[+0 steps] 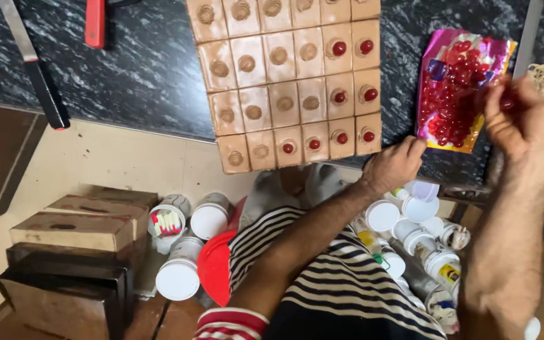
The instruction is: The person garnishes a tray of pre-portioned chocolate cakes by placing a red cherry on top of each frosting swirl by hand.
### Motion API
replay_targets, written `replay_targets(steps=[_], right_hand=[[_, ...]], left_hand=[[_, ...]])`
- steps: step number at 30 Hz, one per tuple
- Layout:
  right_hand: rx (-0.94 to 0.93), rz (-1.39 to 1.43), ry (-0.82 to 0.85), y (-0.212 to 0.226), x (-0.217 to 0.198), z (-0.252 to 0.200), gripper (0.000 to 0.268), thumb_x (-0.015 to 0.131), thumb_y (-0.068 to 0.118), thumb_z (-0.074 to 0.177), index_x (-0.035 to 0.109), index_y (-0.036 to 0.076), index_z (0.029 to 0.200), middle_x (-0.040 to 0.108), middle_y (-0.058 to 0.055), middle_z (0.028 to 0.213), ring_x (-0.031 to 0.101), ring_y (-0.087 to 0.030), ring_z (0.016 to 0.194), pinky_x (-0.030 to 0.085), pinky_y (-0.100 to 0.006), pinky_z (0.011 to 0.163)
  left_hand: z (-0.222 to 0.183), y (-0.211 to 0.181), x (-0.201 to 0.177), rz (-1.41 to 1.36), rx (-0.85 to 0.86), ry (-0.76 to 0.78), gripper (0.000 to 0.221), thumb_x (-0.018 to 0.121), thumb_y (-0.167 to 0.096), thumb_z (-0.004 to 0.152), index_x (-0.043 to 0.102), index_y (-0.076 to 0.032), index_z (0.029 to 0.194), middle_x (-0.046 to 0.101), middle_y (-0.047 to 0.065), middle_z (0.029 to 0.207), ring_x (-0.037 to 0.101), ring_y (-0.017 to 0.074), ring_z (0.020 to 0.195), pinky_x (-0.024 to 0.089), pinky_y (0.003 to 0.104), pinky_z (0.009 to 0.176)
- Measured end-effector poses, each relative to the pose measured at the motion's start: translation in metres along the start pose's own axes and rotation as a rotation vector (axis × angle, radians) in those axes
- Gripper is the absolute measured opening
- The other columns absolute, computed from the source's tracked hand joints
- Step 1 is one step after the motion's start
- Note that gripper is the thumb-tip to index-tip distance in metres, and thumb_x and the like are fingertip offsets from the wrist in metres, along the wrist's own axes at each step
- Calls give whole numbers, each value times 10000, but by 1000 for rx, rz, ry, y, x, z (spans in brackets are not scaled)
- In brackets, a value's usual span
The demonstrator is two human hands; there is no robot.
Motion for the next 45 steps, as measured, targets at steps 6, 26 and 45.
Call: replay_targets(steps=[6, 26, 45], right_hand=[[-15, 66, -95, 4, 1, -6, 138, 534, -83, 1111, 644, -139, 1174, 685, -254, 1125, 710, -336, 1027, 669, -332, 893], [-127, -268, 118, 0, 101, -69, 103, 596, -98, 1130, 669, -75, 1198, 692, -211, 1132, 729, -289, 1086, 652, -258, 969], [82, -63, 428, -44, 256, -112, 106, 678, 25, 917, 657, 14, 1021, 629, -125, 899, 671, -211, 845, 607, -216, 680]], left_hand=[[-3, 0, -3, 0, 9, -84, 213, 595, -98, 949, 519, -60, 1144, 609, 154, 988, 690, 356, 727, 577, 468, 617], [2, -3, 0, 75, 5, -29, 176, 556, -74, 957, 552, -58, 1132, 635, 142, 1033, 709, 322, 674, 583, 446, 551], [-2, 16, 33, -19, 9, 28, 241, 567, -48, 914, 552, -41, 1154, 635, 153, 1039, 714, 319, 726, 597, 411, 581]])
Point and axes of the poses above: each hand's wrist, its own z-axis towards the middle knuckle, its own x-axis out of the palm, y = z × x, the point moved 8 cm from there along z, towards the middle knuckle
